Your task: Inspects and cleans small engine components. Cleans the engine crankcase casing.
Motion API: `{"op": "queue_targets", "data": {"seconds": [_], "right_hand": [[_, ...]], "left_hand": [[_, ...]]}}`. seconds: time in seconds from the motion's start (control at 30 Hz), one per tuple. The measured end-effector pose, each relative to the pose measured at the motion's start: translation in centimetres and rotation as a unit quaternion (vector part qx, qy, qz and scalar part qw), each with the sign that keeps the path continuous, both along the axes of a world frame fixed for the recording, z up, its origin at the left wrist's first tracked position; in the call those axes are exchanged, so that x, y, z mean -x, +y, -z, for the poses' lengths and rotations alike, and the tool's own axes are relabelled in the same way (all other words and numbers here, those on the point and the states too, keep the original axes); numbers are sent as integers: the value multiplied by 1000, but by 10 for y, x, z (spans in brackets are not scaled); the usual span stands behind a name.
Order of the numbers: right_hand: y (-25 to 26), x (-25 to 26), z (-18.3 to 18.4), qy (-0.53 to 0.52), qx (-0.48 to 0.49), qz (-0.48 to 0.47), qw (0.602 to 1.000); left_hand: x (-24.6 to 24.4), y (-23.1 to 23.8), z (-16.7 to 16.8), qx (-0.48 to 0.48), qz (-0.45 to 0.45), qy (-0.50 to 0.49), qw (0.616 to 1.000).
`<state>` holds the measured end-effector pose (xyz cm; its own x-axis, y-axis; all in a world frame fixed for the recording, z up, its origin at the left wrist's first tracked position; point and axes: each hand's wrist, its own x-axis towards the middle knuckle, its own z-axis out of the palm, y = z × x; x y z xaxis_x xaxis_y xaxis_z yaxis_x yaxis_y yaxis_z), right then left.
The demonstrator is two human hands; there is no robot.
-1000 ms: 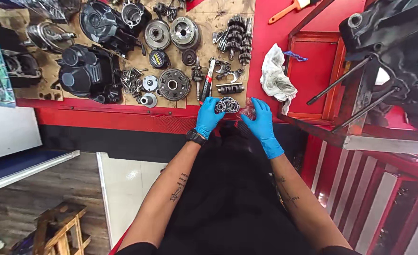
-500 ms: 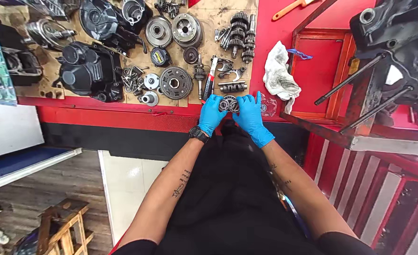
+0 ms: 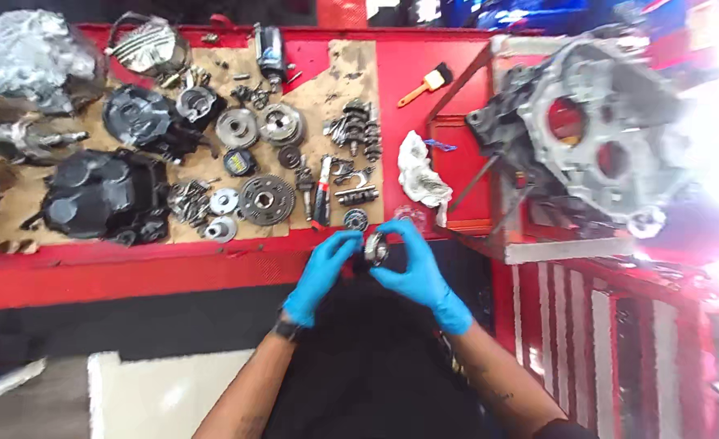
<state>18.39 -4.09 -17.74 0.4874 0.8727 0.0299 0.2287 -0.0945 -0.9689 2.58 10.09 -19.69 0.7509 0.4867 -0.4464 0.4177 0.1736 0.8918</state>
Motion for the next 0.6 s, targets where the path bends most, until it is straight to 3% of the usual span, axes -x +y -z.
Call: {"op": "queue_targets", "data": {"seconds": [0.07, 0.17, 0.43, 0.6], "right_hand": [[0, 6, -6, 33, -29, -13, 999], [1, 13, -12, 41, -56, -29, 997], [-1, 14, -27, 10, -91, -27, 995], [-3, 9, -39, -55, -94, -37, 993]], "left_hand": [[11, -5, -23, 149, 4, -59, 987], [20, -10, -30, 249, 10, -137, 959], [14, -14, -52, 261, -4, -167, 951], [5, -15, -75, 170, -9, -126, 977]]}}
